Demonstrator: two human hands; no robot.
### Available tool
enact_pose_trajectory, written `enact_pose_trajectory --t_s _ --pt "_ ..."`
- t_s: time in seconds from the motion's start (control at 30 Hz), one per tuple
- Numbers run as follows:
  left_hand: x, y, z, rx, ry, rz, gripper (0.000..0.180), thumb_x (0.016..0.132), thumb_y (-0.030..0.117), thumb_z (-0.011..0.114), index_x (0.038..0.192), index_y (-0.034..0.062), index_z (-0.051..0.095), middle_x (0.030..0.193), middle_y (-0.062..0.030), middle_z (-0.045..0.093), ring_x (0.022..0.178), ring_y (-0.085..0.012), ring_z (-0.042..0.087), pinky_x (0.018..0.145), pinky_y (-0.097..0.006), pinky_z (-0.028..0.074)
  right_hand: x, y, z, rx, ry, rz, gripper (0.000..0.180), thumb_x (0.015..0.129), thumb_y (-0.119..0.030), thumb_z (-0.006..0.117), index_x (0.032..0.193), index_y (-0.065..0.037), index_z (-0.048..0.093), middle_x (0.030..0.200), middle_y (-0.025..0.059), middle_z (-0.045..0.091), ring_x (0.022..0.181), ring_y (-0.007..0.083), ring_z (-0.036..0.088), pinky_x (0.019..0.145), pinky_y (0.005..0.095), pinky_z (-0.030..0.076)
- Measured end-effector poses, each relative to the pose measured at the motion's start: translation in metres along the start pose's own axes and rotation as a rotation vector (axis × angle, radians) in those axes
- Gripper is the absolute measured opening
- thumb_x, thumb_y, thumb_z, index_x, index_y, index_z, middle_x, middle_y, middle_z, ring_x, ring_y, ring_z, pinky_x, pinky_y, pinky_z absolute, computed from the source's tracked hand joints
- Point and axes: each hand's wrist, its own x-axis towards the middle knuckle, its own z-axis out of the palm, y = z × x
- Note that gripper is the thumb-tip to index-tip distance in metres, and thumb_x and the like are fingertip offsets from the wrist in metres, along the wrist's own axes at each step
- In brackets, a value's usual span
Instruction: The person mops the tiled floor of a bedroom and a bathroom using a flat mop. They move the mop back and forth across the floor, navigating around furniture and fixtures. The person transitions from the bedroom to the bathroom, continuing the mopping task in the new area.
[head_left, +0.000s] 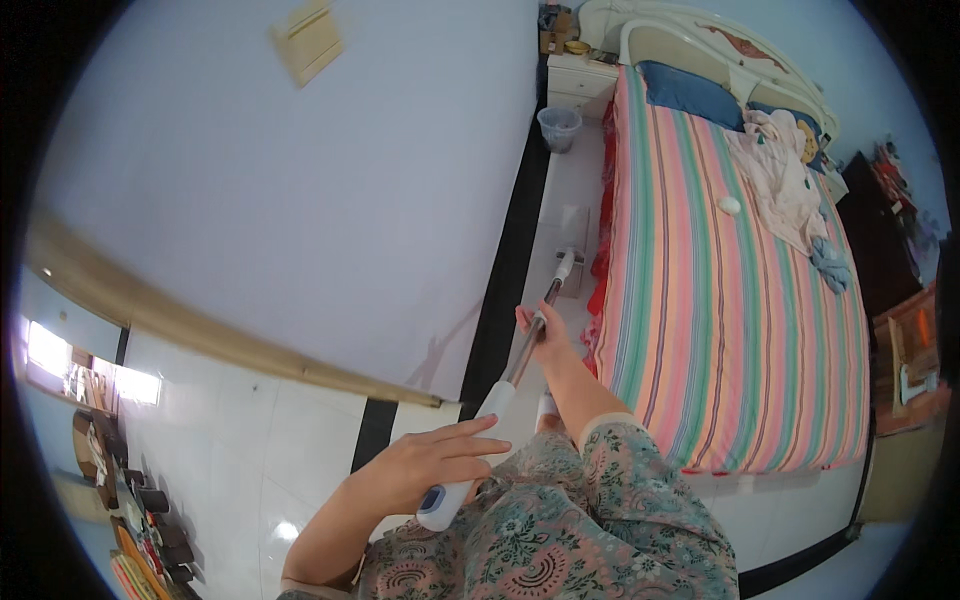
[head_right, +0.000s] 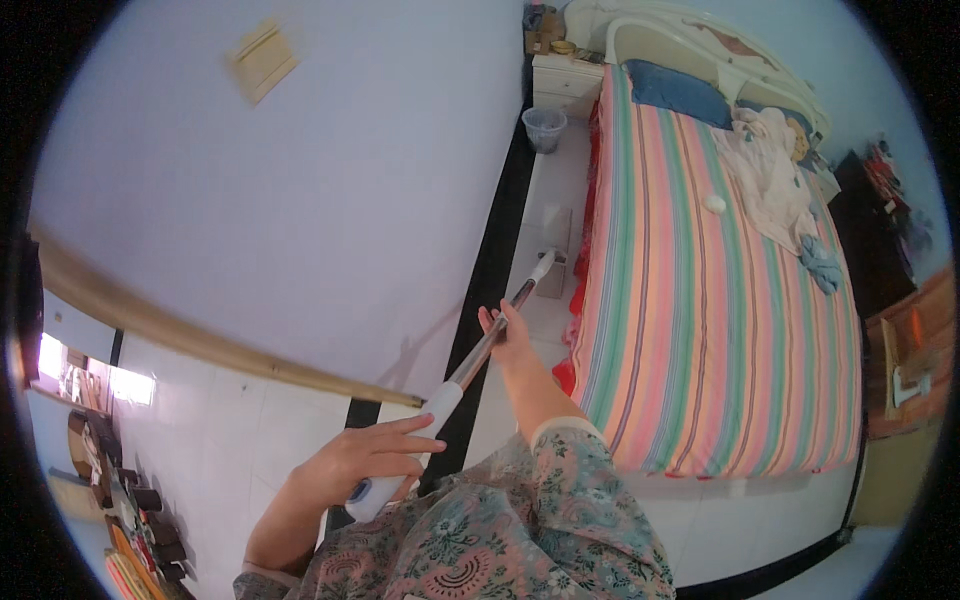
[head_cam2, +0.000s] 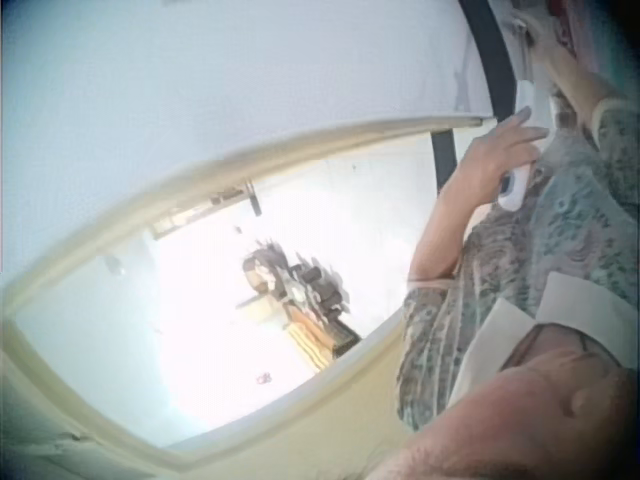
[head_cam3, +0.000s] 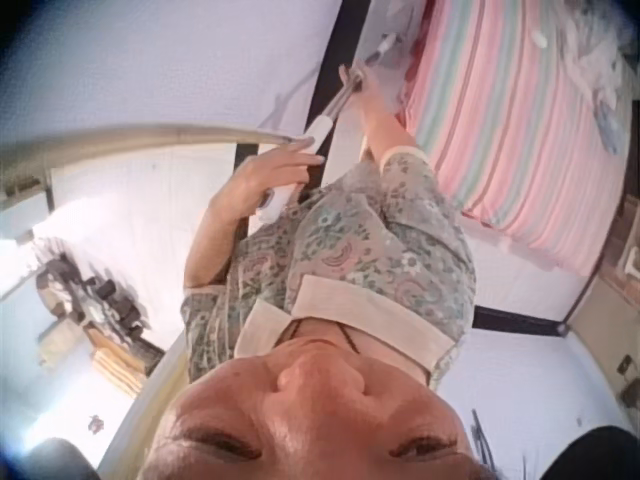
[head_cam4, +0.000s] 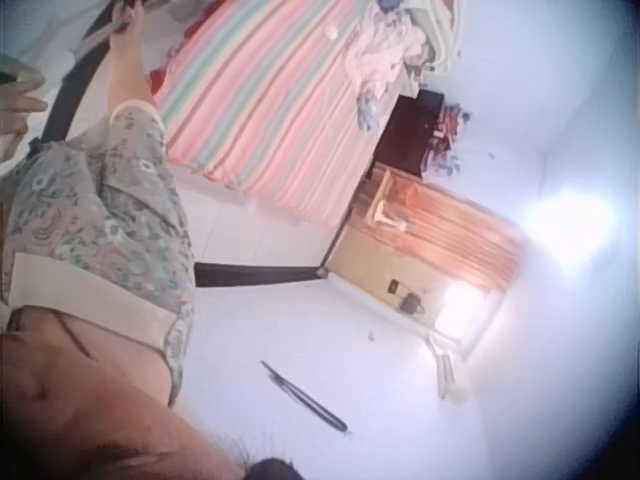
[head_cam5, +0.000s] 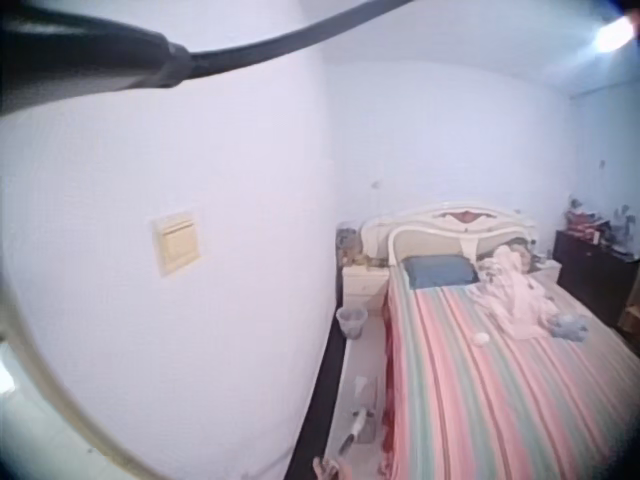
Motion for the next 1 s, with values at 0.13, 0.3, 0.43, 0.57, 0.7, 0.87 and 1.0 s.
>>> enact_pose_trajectory --t_s 0.13,0.3,0.43,0.57,0.7,0.87,1.0 --pt "0.098 -0.071 -0.007 0.007 0.008 -0.039 0.027 0.059 0.002 0.065 0.082 0.0085 0.052 0.117 -0.0021 0.053 0.119 -0.0249 0.041 0.083 -0.035 0.047 0.042 -0.042 0.044 -0.092 0.037 0.026 0.023 0.079 -0.005 0.059 0.089 0.0 0.038 0.078 0.012 0.049 0.076 0.0296 0.06 0.068 0.0348 0.056" --pt "0.197 -0.143 -0.029 -0.096 -0.013 -0.017 0.021 0.068 0.002 0.061 0.087 0.008 0.056 0.115 -0.008 0.055 0.117 -0.0299 0.043 0.085 -0.034 0.045 0.093 -0.081 0.086 -0.377 0.05 0.001 0.016 0.082 -0.003 0.053 0.09 -0.002 0.039 0.07 0.0093 0.049 0.06 0.0217 0.057 0.051 0.0291 0.051" --pt "0.251 -0.18 -0.053 -0.055 -0.031 -0.042 0.019 0.068 0.001 0.06 0.086 0.0079 0.056 0.115 -0.008 0.055 0.117 -0.0275 0.043 0.088 -0.033 0.045 0.145 -0.114 0.122 -0.479 0.067 0.009 0.019 0.082 -0.002 0.05 0.094 -0.005 0.036 0.068 0.0089 0.048 0.05 0.0169 0.049 0.043 0.0283 0.044" --pt "0.309 -0.238 -0.065 0.023 -0.038 0.0 0.021 0.066 0.001 0.062 0.085 0.0068 0.056 0.116 -0.0072 0.054 0.117 -0.026 0.044 0.089 -0.032 0.044 0.216 -0.151 0.155 -0.554 0.037 -0.023 0.024 0.081 -0.002 0.051 0.097 -0.006 0.034 0.067 0.008 0.047 0.049 0.0166 0.049 0.043 0.0289 0.044" --pt "0.383 -0.295 -0.094 0.037 0.018 0.023 0.019 0.065 0.005 0.064 0.083 0.008 0.055 0.116 -0.0025 0.053 0.118 -0.0225 0.042 0.085 -0.034 0.047 0.299 -0.2 0.197 -0.566 0.035 0.042 0.035 0.079 0.0 0.05 0.108 -0.007 0.031 0.073 0.0087 0.045 0.053 0.0177 0.05 0.043 0.0303 0.046" --pt "0.488 -0.357 -0.161 0.015 0.095 0.086 0.018 0.065 0.007 0.064 0.081 0.0077 0.055 0.113 -0.0049 0.055 0.115 -0.0233 0.046 0.085 -0.034 0.047 0.39 -0.262 0.283 -0.576 0.053 0.027 0.034 0.079 -0.001 0.051 0.107 -0.007 0.032 0.071 0.0091 0.046 0.054 0.0185 0.051 0.045 0.0319 0.046" --pt "0.56 -0.4 -0.194 -0.018 0.157 0.083 0.019 0.064 0.006 0.064 0.081 0.0074 0.055 0.111 -0.0059 0.056 0.112 -0.024 0.049 0.084 -0.034 0.047 0.457 -0.303 0.33 -0.601 0.075 0.035 0.029 0.079 -0.002 0.051 0.102 -0.004 0.034 0.071 0.0088 0.046 0.054 0.0187 0.05 0.047 0.0314 0.046"
